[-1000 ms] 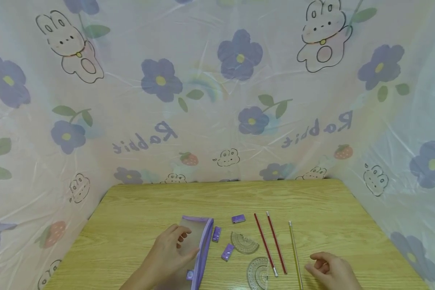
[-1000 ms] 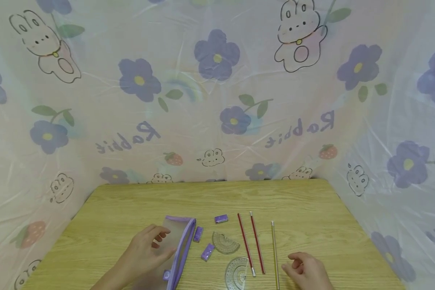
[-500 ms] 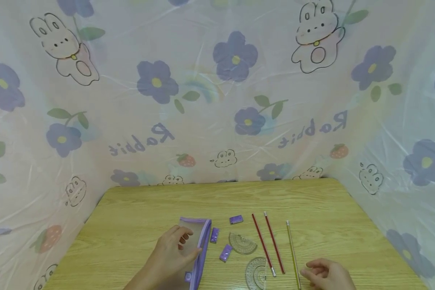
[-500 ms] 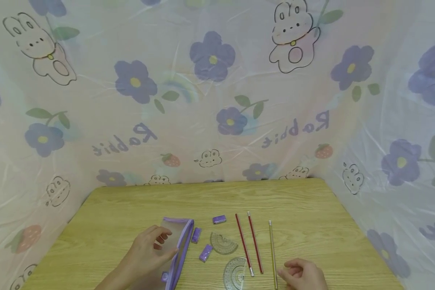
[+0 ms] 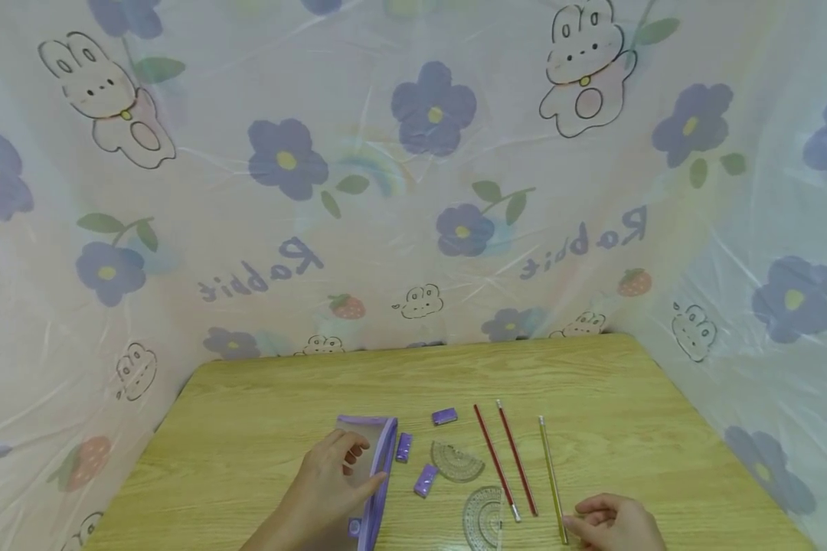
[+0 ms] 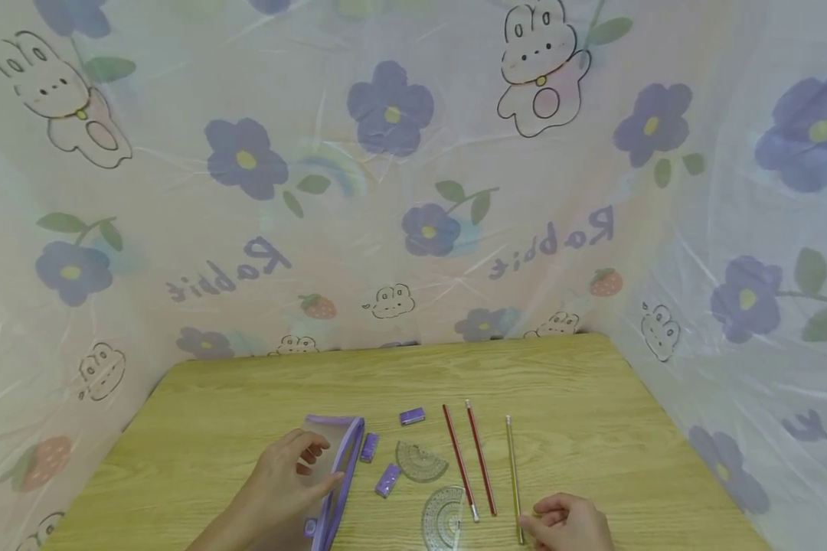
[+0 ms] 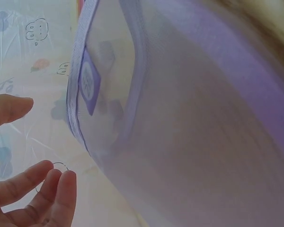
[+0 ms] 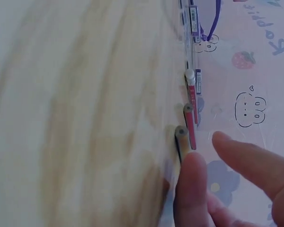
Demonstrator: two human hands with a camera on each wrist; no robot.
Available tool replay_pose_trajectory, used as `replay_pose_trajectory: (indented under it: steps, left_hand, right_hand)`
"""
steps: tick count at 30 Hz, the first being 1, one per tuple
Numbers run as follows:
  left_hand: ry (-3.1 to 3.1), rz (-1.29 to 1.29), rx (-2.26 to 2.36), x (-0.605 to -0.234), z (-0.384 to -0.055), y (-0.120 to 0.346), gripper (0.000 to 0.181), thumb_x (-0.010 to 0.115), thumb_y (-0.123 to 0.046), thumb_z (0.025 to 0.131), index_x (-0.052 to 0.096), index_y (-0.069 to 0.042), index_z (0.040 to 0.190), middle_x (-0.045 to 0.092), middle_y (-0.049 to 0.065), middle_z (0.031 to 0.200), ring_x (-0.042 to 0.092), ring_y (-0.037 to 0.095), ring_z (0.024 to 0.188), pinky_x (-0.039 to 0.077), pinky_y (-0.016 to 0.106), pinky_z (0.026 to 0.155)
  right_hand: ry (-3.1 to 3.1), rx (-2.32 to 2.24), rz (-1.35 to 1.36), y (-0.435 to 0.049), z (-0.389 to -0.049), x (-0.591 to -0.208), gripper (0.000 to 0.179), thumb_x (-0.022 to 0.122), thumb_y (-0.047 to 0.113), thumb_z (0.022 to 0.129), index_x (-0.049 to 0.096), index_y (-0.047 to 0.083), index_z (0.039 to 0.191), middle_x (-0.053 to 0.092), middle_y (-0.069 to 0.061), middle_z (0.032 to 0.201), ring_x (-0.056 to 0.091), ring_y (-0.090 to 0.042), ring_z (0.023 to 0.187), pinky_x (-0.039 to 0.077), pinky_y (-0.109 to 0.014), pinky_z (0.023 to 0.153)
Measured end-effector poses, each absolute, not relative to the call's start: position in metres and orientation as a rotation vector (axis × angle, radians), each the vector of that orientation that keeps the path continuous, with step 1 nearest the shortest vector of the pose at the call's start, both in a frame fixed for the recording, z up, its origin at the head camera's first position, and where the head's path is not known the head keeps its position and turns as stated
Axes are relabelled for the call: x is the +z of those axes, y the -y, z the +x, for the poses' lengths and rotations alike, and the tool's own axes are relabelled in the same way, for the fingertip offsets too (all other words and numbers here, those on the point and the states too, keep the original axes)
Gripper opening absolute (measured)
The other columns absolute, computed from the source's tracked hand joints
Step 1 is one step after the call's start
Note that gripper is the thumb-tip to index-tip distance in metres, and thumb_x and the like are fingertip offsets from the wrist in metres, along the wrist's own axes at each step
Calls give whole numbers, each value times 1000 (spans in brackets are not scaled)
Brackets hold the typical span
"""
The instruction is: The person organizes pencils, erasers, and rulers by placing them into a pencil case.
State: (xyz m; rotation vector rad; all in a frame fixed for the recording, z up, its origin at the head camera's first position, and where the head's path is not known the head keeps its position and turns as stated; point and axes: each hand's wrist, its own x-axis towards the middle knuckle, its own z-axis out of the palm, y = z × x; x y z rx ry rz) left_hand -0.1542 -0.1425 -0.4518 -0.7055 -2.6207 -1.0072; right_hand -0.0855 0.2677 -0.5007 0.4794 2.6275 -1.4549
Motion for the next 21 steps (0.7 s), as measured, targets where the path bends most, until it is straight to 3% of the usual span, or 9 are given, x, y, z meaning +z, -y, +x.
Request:
replay_pose_trajectory:
  steps: [13,21]
  left_hand:
    - [2598,-765,-972,-454,-157,139,36,86,-26,78,64,-6,98,59,2,90,60,14,70,52,17,58]
    - [2614,-771,-964,-456,-158,138,36,85,-28,79,64,-6,97,59,2,90,59,11,69,51,17,58]
  right_hand:
    - [-2607,-1483,344,-266,-83,-504,42,90,36,72,68,1,82,62,-1,65,61,-18,58,53,-28,52]
    - [-2652,-1451,243,-264,-84,-504,31,88,24,76,66,2,78,59,-1,62,61,-17,54,53,-25,48]
